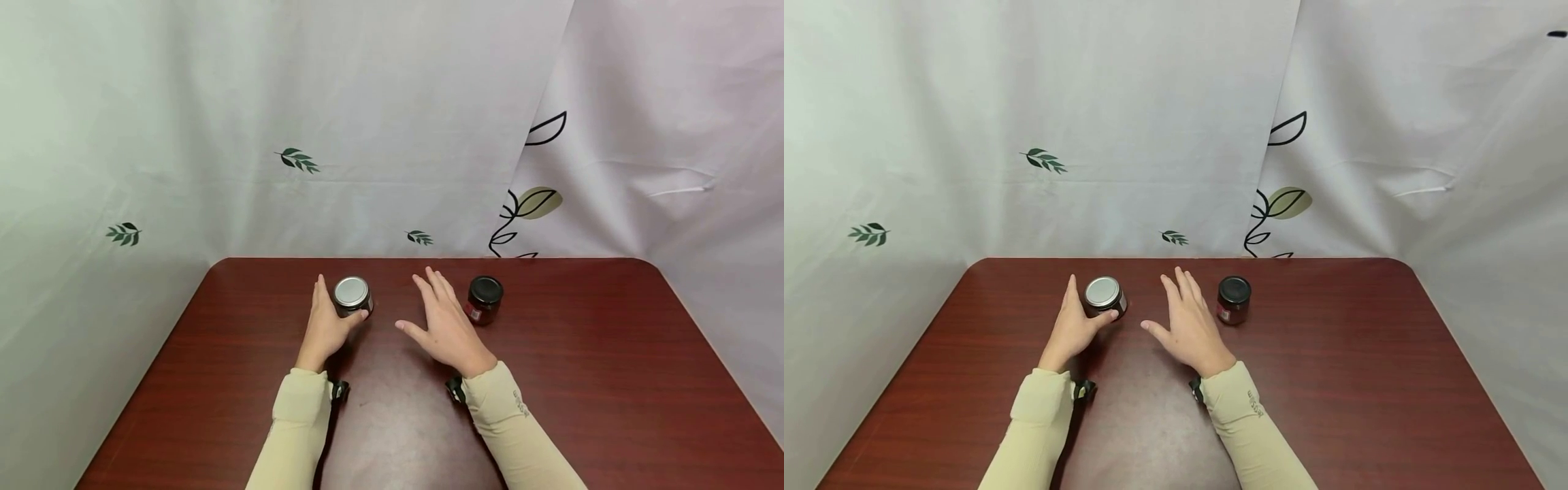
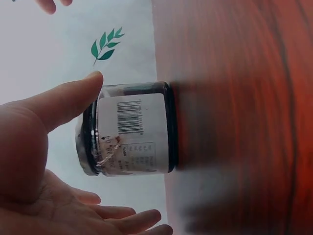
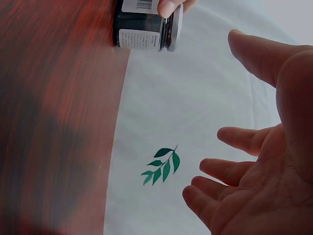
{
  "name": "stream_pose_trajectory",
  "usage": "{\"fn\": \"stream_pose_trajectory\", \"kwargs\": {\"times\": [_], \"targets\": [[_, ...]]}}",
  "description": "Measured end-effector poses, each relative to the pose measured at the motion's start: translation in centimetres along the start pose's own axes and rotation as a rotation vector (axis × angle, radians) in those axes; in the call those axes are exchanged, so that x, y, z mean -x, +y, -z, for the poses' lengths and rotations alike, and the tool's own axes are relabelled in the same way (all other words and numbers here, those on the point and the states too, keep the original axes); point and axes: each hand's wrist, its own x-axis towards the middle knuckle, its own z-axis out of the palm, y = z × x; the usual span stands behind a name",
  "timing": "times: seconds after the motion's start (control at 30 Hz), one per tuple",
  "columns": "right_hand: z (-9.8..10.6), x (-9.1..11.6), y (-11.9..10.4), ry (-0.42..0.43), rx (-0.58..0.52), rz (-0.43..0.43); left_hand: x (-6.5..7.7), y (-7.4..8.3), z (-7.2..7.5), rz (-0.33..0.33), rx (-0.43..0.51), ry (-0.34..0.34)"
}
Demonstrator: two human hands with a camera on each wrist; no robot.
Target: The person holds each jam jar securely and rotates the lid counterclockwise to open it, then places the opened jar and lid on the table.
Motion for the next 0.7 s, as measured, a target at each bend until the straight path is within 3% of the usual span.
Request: {"fn": "stream_pose_trajectory", "kwargs": {"times": [0.37,0.7], "targets": [[-0.4,-0.2,0.2,-0.026,-0.002,-0.005,-0.9,0.3,-0.8,0.063,0.039,0.040],[-0.9,-0.3,0.1,-0.072,-0.020,-0.017,-1.3,0.7,-0.9,0.077,0.019,0.027]]}}
